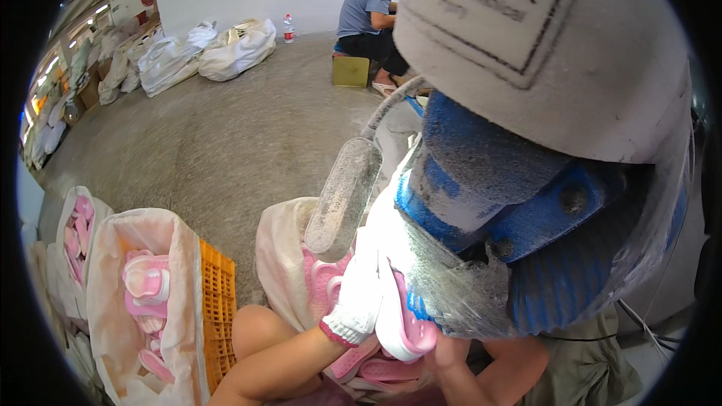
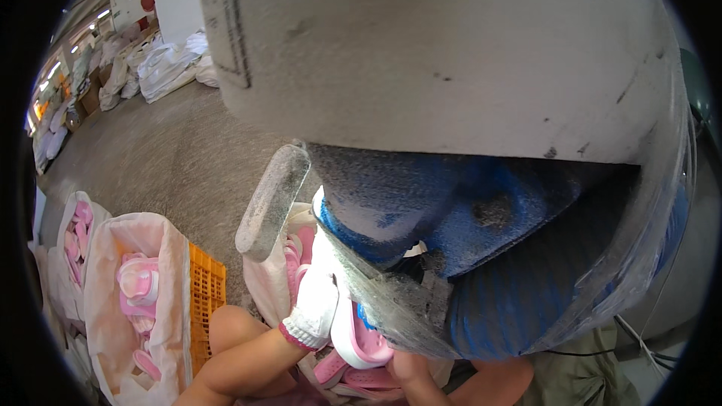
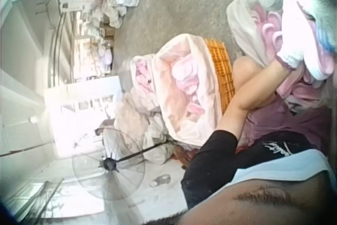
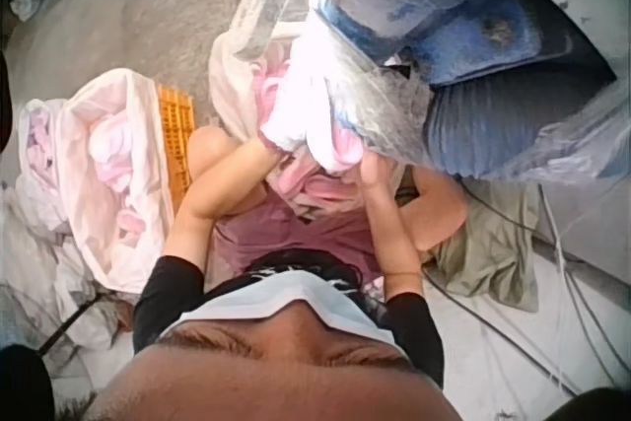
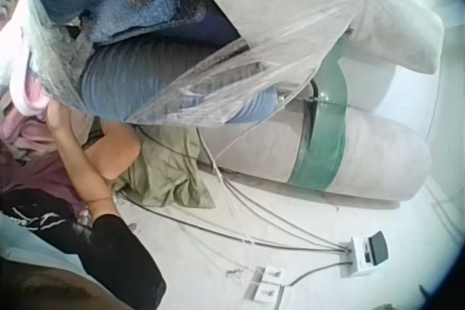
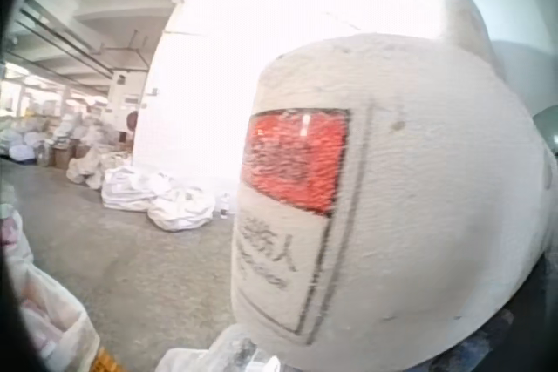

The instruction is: The person sits on the floor and uses a rotating sanding machine to smooth the edges of pink slippers. They pick up slippers from a nearby pile, press them against the spinning wheel, and place the finished items into a yellow crate.

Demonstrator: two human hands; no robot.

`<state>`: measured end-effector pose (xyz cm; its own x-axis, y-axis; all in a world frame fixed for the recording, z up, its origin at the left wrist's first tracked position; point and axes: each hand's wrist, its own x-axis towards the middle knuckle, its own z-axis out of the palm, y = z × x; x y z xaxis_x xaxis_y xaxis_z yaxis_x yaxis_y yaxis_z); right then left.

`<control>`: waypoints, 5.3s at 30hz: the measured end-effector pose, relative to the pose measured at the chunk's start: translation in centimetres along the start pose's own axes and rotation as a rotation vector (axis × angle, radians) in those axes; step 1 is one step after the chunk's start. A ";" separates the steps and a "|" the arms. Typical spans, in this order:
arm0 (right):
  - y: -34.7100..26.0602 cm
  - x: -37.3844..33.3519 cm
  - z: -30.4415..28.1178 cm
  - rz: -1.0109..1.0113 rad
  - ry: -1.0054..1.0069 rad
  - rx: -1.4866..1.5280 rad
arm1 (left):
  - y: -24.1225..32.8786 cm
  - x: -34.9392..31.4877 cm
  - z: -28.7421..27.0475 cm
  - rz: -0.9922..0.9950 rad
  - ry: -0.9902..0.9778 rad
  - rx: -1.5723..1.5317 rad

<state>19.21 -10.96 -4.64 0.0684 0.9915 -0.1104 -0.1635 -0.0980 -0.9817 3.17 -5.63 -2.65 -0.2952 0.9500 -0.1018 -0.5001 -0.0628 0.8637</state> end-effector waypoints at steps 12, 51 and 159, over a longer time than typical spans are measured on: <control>2.0 9.8 2.9 0.017 0.026 0.194 | 0.9 1.2 0.1 -0.065 -0.122 -0.360; -0.5 7.5 2.3 -0.137 -0.372 -0.440 | -5.4 9.9 -4.2 0.067 -0.166 -0.493; -2.6 -5.2 -7.4 0.162 0.192 0.022 | -0.4 0.3 -1.6 -0.221 -0.185 -0.521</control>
<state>26.57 -16.48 -2.70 0.2248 0.9286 -0.2951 -0.2084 -0.2500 -0.9456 1.99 -5.83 -3.83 -0.0156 0.9923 -0.1232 -0.8810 0.0446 0.4710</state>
